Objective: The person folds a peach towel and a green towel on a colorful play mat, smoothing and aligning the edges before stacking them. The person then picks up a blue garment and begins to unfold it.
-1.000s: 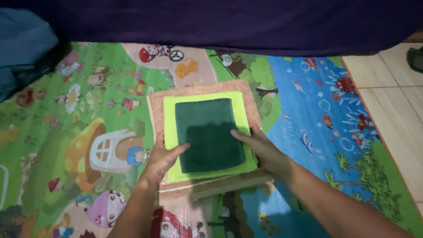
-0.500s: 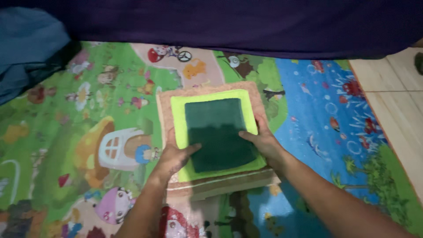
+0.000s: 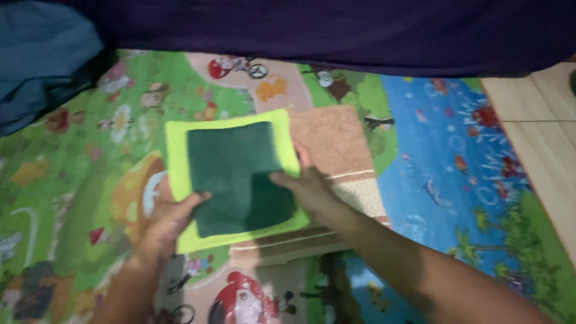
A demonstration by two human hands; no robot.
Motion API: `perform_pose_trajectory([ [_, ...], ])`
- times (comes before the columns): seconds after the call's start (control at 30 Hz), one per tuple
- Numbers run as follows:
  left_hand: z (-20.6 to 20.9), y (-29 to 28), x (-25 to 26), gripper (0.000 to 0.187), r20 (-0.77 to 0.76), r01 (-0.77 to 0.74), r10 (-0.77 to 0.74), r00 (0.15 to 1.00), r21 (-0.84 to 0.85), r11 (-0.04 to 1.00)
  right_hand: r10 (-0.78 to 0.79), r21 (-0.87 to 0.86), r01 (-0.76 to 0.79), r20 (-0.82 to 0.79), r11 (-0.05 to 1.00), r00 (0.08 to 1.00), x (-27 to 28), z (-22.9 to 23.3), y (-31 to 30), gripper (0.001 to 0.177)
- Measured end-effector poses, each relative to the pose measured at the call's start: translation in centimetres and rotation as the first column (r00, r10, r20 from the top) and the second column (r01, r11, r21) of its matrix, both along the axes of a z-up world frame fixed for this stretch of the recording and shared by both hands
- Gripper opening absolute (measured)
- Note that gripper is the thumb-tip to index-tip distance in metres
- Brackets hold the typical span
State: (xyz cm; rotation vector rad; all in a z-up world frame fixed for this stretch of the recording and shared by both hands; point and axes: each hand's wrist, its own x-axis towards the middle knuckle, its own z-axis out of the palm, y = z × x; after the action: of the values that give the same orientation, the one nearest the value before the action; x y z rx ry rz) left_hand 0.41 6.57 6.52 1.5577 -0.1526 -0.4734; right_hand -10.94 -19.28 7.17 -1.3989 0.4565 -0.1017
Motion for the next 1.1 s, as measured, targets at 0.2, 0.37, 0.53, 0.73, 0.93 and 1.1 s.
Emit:
perform_pose_trajectory([
  [0.2,-0.1,12.9,2.5,0.063,-0.209,-0.096,0.120,0.971,0.124,0.988,0.224,-0.562,0.108,0.488,0.820,0.844,4.5,-3.2,12.0,0.096],
  [0.37,-2.7,20.6,3.8,0.069,-0.207,-0.180,0.225,0.952,0.213,0.960,0.227,-0.316,-0.120,0.326,0.941,0.918,5.3,-3.2,17.5,0.097],
  [0.53,-4.9,22.1,3.9,0.075,-0.168,-0.052,0.137,0.976,0.430,0.901,0.362,-0.471,-0.305,0.033,0.828,0.932,3.9,-2.8,18.0,0.096],
  [0.73,-2.4,14.3,1.7,0.097,0.697,-0.593,-0.098,0.710,0.667,0.451,0.233,-0.407,-0.116,0.252,0.906,0.939,3.6,-5.3,12.4,0.063],
  [0.93,-2.2,-0.9,1.4,0.066,0.274,-0.114,-0.023,0.961,0.474,0.873,-0.180,-0.347,0.304,0.347,0.887,0.920,3.2,-6.8,-7.9,0.036],
  [1.1,-6.3,-9.0,3.5,0.085,0.391,-0.232,-0.128,0.911,0.744,0.626,-0.484,-0.411,0.443,0.004,0.797,0.875,-0.7,-6.2,-16.1,0.055],
])
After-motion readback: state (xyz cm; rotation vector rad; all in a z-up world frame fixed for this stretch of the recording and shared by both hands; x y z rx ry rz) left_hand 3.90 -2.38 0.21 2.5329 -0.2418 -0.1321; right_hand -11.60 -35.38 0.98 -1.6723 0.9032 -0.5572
